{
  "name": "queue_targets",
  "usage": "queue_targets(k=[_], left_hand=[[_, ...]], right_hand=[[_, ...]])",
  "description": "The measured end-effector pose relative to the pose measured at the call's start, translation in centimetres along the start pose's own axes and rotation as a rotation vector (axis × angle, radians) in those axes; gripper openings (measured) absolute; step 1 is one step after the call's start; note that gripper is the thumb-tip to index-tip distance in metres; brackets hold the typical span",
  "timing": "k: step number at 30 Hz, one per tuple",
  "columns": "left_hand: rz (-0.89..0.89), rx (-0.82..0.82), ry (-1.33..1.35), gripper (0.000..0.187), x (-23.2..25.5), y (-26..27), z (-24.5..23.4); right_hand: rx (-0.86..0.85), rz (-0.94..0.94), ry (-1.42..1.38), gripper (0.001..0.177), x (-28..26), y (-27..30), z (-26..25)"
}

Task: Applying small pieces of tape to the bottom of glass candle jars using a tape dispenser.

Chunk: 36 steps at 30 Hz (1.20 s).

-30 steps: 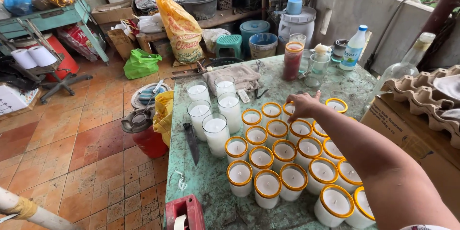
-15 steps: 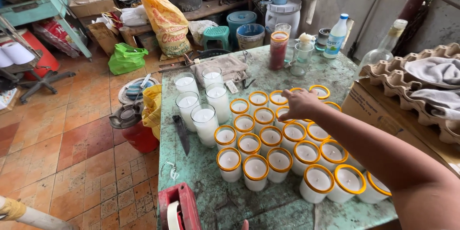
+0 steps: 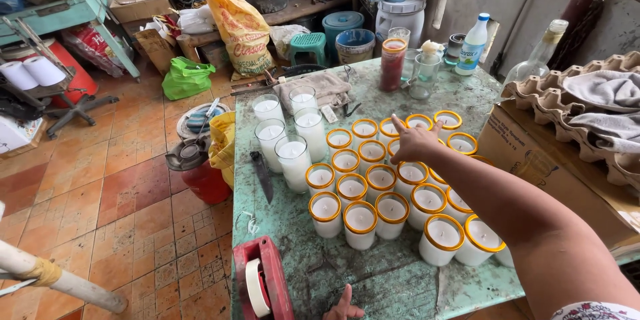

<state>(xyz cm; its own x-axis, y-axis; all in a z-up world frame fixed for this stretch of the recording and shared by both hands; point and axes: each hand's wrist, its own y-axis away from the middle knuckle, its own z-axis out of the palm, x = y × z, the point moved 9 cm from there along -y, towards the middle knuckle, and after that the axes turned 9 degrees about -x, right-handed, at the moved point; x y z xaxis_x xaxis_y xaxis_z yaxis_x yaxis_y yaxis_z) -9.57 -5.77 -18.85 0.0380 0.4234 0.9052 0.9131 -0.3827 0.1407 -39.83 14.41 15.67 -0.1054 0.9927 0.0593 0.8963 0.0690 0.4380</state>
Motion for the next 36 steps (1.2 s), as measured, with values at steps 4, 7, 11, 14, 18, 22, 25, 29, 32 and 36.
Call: queue_targets(k=[4,7,11,14,18,22,25,29,32,36], left_hand=[[0.202,0.089,-0.154,0.089,10.8,3.4,-1.9],[0.135,0.446,-0.241,0.083,16.4,6.3,-4.4],[0.270,0.555,-0.309,0.084,18.1,7.1,-4.8],[0.347,0.538,-0.360,0.084,19.0,7.3,-4.6],[0.433,0.516,-0.405,0.080,21.4,8.1,-4.8],[0.430,0.478,-0.441,0.076,20.5,8.0,-4.1],[0.493,0.500,-0.442,0.069,20.9,9.3,-3.9],[0.488,0.473,-0.101,0.042,20.0,12.5,-3.6],[0.431,0.446,-0.068,0.035,20.7,15.4,-3.6],[0.454,0.535,-0.114,0.034,22.4,20.0,-5.1]], right_hand=[[0.023,-0.019,-0.003,0.114,-0.2,0.8,-0.7],[0.058,-0.023,0.037,0.101,0.0,1.9,-1.7],[0.242,-0.083,0.060,0.105,-0.1,4.6,-4.8],[0.400,-0.139,0.063,0.106,0.0,8.4,-7.4],[0.561,-0.318,0.038,0.087,-0.4,14.6,-8.9],[0.433,-0.419,0.045,0.080,-2.9,20.6,-5.4],[0.305,-0.510,0.058,0.076,-5.3,22.5,-0.1],[0.253,-0.653,0.140,0.080,-9.2,24.4,7.0],[0.211,-0.686,0.167,0.077,-11.0,24.2,11.3],[0.228,-0.652,0.192,0.079,-12.2,22.9,14.5]])
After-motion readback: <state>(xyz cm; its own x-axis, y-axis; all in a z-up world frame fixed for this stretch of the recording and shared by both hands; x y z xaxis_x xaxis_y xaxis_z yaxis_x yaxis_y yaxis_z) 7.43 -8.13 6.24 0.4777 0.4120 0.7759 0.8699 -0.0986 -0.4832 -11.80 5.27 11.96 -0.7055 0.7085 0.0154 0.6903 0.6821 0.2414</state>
